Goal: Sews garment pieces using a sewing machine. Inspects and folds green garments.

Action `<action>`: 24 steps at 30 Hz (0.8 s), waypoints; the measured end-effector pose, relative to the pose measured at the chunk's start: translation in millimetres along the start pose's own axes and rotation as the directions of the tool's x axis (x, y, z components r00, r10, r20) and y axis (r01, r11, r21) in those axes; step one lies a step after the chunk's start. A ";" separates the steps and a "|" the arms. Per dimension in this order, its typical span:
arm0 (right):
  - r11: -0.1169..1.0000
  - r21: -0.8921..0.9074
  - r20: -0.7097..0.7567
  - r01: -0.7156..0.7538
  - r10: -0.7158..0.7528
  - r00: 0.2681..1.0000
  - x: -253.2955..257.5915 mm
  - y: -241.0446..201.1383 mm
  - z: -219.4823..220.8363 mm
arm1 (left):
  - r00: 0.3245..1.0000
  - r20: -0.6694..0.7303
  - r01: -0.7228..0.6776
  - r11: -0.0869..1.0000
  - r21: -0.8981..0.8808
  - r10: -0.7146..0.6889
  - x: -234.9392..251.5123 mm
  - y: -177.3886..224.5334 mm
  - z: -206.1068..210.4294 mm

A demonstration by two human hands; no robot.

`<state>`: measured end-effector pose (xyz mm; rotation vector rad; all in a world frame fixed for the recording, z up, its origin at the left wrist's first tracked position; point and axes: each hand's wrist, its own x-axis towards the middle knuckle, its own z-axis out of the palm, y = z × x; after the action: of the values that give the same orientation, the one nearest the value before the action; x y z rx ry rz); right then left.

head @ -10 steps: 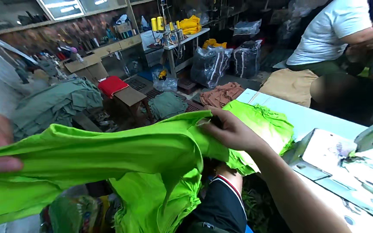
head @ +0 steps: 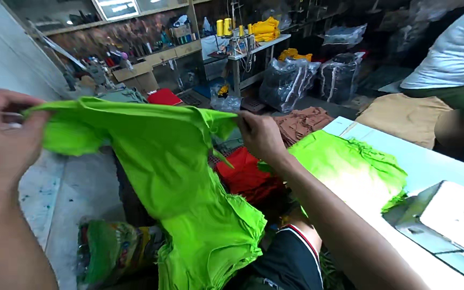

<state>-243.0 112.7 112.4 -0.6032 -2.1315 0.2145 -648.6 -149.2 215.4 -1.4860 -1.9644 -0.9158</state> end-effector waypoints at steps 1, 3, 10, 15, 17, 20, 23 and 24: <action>0.998 0.047 -0.030 0.042 -0.040 0.999 1.4 -8.5 -2.0 | 0.998 -0.064 -0.022 0.999 -0.036 0.020 -10.5 18.1 -12.8; 0.982 0.163 -0.027 0.097 -0.094 0.995 -3.8 -16.2 -5.2 | 0.996 -0.052 -0.085 0.987 -0.134 0.079 -47.3 42.8 -31.3; 0.888 0.437 0.351 -0.144 -0.020 0.936 -112.1 53.4 45.1 | 0.613 0.789 0.157 0.973 -0.170 0.039 -225.0 108.4 31.7; 0.941 0.118 0.741 -0.316 0.128 0.659 -261.8 89.0 98.7 | -0.097 0.963 0.144 0.954 0.262 -0.250 -325.5 136.8 146.1; 0.935 0.049 0.800 -0.352 0.174 0.574 -296.9 87.3 105.2 | -0.217 0.937 0.095 0.950 0.298 -0.273 -335.5 137.2 164.3; 0.915 0.119 0.741 -0.386 0.178 0.647 -303.7 81.3 92.1 | -0.073 0.947 0.212 0.923 0.321 -0.312 -301.0 140.8 160.5; 0.928 0.151 0.629 -0.340 0.175 0.757 -275.3 65.5 77.6 | 0.386 0.853 0.305 0.922 0.241 -0.350 -287.7 158.9 175.1; 0.946 0.137 0.623 -0.294 0.148 0.768 -263.3 56.2 78.1 | 0.496 0.801 0.296 0.932 0.208 -0.336 -297.9 163.3 188.8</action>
<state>-157.3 36.6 -143.4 -0.7180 -2.5897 0.8836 -410.0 -160.8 -91.2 -1.7398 -3.0048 -0.2345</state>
